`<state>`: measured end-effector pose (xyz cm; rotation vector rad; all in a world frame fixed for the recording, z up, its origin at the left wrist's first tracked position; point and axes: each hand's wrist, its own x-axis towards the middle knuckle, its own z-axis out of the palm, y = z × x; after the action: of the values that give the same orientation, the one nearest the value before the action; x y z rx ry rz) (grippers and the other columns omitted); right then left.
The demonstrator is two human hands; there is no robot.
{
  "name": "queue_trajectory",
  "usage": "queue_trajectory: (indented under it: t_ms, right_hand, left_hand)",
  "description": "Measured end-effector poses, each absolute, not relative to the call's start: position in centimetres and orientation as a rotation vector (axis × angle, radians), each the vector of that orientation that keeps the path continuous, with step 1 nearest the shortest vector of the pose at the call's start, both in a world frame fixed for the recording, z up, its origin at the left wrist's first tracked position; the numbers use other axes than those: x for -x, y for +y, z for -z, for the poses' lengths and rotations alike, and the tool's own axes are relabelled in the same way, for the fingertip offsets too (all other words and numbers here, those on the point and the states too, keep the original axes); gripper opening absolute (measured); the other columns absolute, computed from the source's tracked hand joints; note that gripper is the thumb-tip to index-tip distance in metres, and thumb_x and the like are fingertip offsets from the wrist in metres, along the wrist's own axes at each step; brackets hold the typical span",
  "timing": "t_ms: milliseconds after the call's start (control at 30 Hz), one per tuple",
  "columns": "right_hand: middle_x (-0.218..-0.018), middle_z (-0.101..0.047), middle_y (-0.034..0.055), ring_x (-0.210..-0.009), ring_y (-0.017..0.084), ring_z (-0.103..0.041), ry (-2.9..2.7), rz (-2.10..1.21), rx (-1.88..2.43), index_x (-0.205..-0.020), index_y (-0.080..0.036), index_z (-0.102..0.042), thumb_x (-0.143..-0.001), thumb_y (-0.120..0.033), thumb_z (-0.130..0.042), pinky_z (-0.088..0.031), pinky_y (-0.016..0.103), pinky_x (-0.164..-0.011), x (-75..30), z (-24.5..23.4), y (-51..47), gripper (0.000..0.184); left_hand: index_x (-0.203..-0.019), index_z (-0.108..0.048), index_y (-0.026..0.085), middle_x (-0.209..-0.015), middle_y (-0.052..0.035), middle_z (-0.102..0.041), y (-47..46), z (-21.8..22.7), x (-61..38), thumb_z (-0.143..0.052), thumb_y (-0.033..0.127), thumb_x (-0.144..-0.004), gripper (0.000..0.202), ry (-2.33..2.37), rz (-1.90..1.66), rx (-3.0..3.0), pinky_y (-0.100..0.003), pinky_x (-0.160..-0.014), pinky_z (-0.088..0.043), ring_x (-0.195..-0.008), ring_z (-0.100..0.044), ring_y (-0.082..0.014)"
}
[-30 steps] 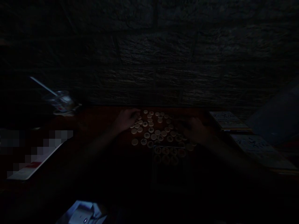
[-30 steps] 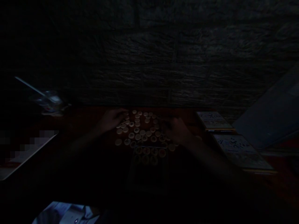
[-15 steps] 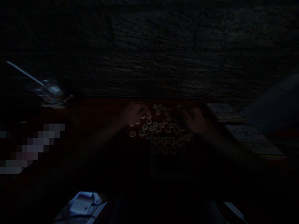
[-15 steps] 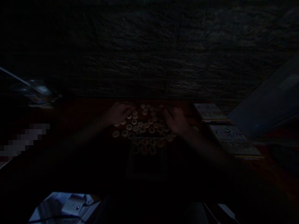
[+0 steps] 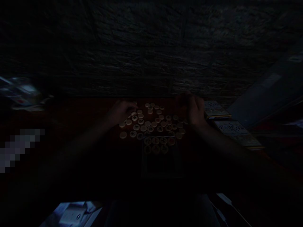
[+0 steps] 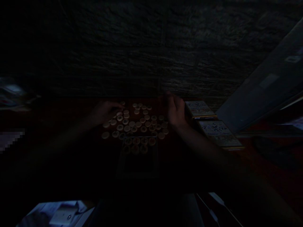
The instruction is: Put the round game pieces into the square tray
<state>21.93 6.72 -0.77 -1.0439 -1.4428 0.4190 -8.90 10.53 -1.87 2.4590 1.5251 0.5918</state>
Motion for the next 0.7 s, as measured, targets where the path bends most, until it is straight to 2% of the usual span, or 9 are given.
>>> queue_trajectory:
  t_ms: [133,233,367,500,600,700]
  right_hand:
    - [-0.072,-0.070,0.0036,-0.070,0.018,-0.065,-1.445,-0.431,1.054,-0.077,-0.019,-0.072,-0.100,-0.063,-0.042,-0.048,0.031,-0.067,-21.9,0.7,6.7,0.058]
    - [-0.072,-0.070,0.0045,-0.069,0.018,-0.065,-1.489,-0.402,1.077,-0.076,-0.019,-0.071,-0.101,-0.059,-0.041,-0.049,0.031,-0.067,-22.0,0.8,6.7,0.056]
    - [-0.076,-0.074,0.0057,-0.073,0.020,-0.068,-1.730,-0.389,1.161,-0.076,-0.018,-0.073,-0.097,-0.046,-0.051,-0.050,0.031,-0.067,-22.2,0.5,6.4,0.041]
    - [-0.077,-0.076,0.0035,-0.069,0.019,-0.069,-2.157,-0.385,1.249,-0.084,-0.018,-0.078,-0.089,-0.028,-0.058,-0.048,0.028,-0.062,-22.5,-0.8,5.8,0.023]
    - [-0.086,-0.079,0.0046,-0.073,0.020,-0.072,-2.273,-0.348,1.259,-0.092,-0.019,-0.080,-0.085,-0.021,-0.062,-0.050,0.028,-0.065,-22.2,-1.6,5.1,0.020]
    - [-0.100,-0.081,0.0055,-0.081,0.020,-0.075,-2.287,-0.424,1.200,-0.104,-0.021,-0.080,-0.089,-0.021,-0.062,-0.053,0.029,-0.069,-20.5,-1.3,4.5,0.024]
  left_hand:
    - [-0.118,-0.074,0.019,-0.122,-0.0085,-0.075,10.6,2.3,9.2,-0.057,0.022,-0.092,0.031,1.430,-0.687,-2.513,-0.036,-0.095,-0.054,-0.109,-0.071,-0.0252]
    - [-0.120,-0.072,0.018,-0.121,-0.0108,-0.072,10.4,2.4,9.1,-0.054,0.022,-0.092,0.034,1.388,-0.774,-2.577,-0.038,-0.094,-0.054,-0.107,-0.070,-0.0246]
    - [-0.117,-0.073,0.017,-0.114,-0.0113,-0.074,9.8,1.7,8.8,-0.049,0.021,-0.095,0.033,1.416,-0.883,-2.569,-0.039,-0.093,-0.055,-0.104,-0.070,-0.0250]
    - [-0.121,-0.070,0.018,-0.114,-0.0092,-0.076,9.5,1.0,9.0,-0.049,0.021,-0.096,0.033,1.496,-1.054,-2.392,-0.039,-0.096,-0.054,-0.106,-0.071,-0.0241]
    - [-0.120,-0.069,0.016,-0.107,-0.0094,-0.076,9.8,1.1,9.5,-0.050,0.019,-0.094,0.032,1.527,-1.137,-2.234,-0.036,-0.087,-0.056,-0.097,-0.071,-0.0223]
    - [-0.119,-0.067,0.016,-0.099,-0.0085,-0.073,9.9,1.4,9.6,-0.050,0.016,-0.092,0.032,1.485,-1.166,-2.055,-0.031,-0.073,-0.056,-0.086,-0.070,-0.0187]
